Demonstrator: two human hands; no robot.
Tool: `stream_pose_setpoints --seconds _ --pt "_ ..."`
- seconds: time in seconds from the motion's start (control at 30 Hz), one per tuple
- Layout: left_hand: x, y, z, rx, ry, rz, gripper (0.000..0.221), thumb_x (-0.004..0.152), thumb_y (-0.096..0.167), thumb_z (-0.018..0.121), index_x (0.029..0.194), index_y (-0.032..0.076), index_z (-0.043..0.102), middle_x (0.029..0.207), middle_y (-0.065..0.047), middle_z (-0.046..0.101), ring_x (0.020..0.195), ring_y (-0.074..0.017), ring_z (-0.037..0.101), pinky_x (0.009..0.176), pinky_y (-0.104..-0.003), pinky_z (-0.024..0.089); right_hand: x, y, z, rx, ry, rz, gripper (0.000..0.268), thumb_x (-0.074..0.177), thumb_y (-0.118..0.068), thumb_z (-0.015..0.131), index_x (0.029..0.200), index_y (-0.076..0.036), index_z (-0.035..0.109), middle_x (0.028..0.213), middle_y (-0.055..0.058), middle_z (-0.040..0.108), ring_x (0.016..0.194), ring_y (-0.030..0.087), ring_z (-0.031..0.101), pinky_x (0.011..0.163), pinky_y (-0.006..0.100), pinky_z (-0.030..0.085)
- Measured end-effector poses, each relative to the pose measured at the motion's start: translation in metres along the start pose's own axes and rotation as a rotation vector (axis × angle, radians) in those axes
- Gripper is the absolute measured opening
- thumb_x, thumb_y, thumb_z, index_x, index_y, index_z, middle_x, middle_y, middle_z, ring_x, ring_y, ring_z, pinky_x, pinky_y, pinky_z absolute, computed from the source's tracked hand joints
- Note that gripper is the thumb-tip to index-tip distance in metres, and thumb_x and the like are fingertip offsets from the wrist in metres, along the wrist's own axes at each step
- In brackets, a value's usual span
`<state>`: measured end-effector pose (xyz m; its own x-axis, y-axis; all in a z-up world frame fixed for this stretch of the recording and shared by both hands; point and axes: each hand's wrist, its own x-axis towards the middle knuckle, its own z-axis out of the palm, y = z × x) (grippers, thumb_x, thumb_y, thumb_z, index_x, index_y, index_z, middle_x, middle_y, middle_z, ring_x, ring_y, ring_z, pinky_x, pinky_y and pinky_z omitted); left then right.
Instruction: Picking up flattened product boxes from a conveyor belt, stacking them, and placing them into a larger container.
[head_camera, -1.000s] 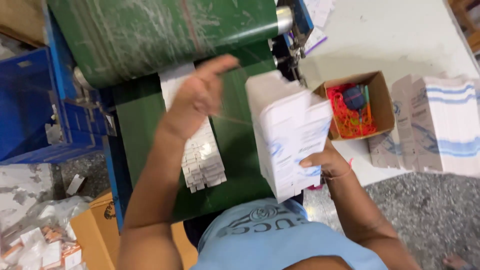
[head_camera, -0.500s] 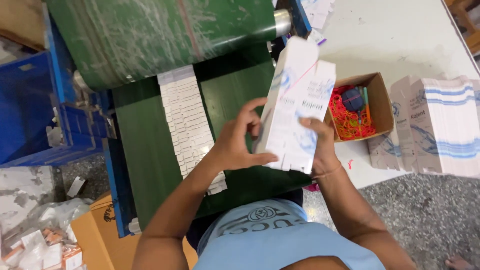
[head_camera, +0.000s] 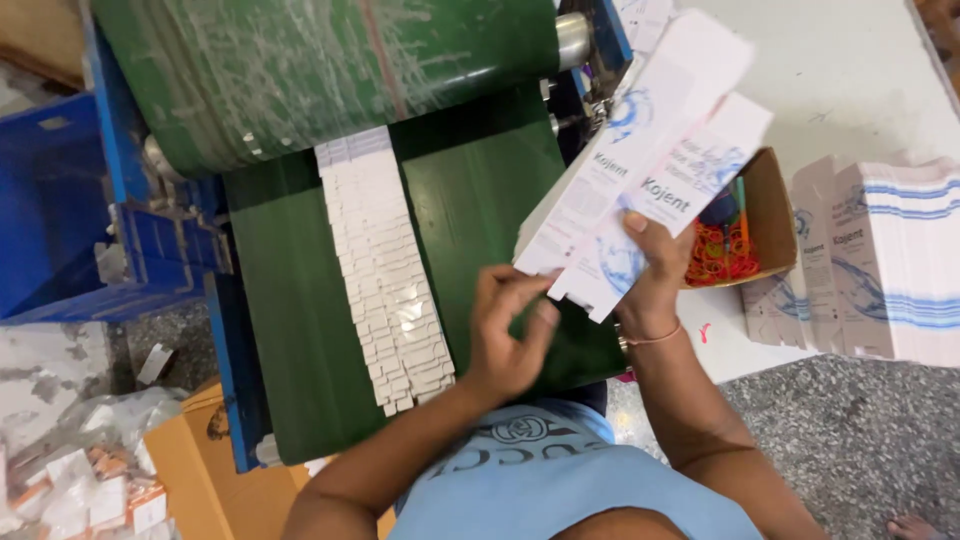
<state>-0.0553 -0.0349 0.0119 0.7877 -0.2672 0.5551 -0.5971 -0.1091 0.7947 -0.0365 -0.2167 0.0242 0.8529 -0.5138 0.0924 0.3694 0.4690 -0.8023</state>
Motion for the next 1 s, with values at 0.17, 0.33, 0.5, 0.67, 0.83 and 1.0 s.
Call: stream_pose_setpoints --seconds 0.17,0.33,0.5,0.67,0.83,1.0 --pt "-0.014 -0.006 -0.001 -0.325 -0.413 -0.158 0.029 0.094 0.012 0.072 0.122 0.003 0.07 0.124 -0.017 0.067 0.11 -0.0301 0.068 0.089 -0.036 0.059 0.076 -0.032 -0.05 -0.396 0.12 -0.345 0.082 0.079 -0.009 0.073 0.152 0.006 0.038 0.138 0.017 0.059 0.129 0.028 0.061 0.117 0.04 0.05" --pt "-0.007 -0.004 -0.016 -0.293 -0.61 -0.302 0.02 0.095 0.011 0.07 0.115 0.008 0.075 0.11 -0.01 0.073 0.093 -0.021 0.074 0.078 -0.031 0.059 0.2 -0.058 -0.11 -0.745 0.107 -0.586 0.095 0.077 -0.006 0.079 0.155 0.002 0.026 0.151 0.023 0.05 0.14 0.034 0.058 0.125 0.045 0.05" --pt "-0.006 -0.005 -0.025 -0.235 -0.609 -0.412 0.018 0.094 0.011 0.068 0.11 0.008 0.076 0.106 -0.009 0.074 0.086 -0.0219 0.074 0.069 -0.031 0.058 0.296 -0.029 -0.15 -1.823 0.433 -0.041 0.129 0.067 -0.052 0.09 0.151 0.016 0.022 0.143 0.031 0.052 0.124 0.042 0.059 0.104 0.044 0.048" --pt "-0.015 -0.009 -0.028 -0.18 -0.576 -0.49 0.017 0.091 0.011 0.069 0.107 0.008 0.077 0.102 -0.009 0.075 0.082 -0.0229 0.074 0.069 -0.033 0.057 0.298 0.019 -0.171 -2.005 0.242 0.365 0.121 0.069 -0.061 0.082 0.15 0.014 0.033 0.152 0.03 0.047 0.135 0.041 0.054 0.109 0.047 0.046" --pt "-0.024 -0.014 -0.046 -0.072 -0.407 -0.347 0.017 0.091 0.011 0.072 0.107 0.007 0.076 0.103 -0.011 0.074 0.092 -0.0266 0.073 0.077 -0.034 0.058 0.281 0.018 -0.18 -2.002 0.252 0.242 0.137 0.071 -0.073 0.081 0.151 0.017 0.016 0.157 0.035 0.026 0.144 0.048 0.03 0.109 0.058 0.034" --pt "-0.041 -0.03 -0.104 0.257 0.057 -0.304 0.015 0.091 0.009 0.071 0.105 0.007 0.075 0.105 -0.009 0.076 0.1 -0.0252 0.073 0.088 -0.036 0.058 0.147 0.002 -0.092 -1.638 0.059 -0.648 0.077 0.099 -0.031 0.08 0.154 0.005 0.041 0.148 0.026 0.051 0.14 0.042 0.047 0.117 0.05 0.042"
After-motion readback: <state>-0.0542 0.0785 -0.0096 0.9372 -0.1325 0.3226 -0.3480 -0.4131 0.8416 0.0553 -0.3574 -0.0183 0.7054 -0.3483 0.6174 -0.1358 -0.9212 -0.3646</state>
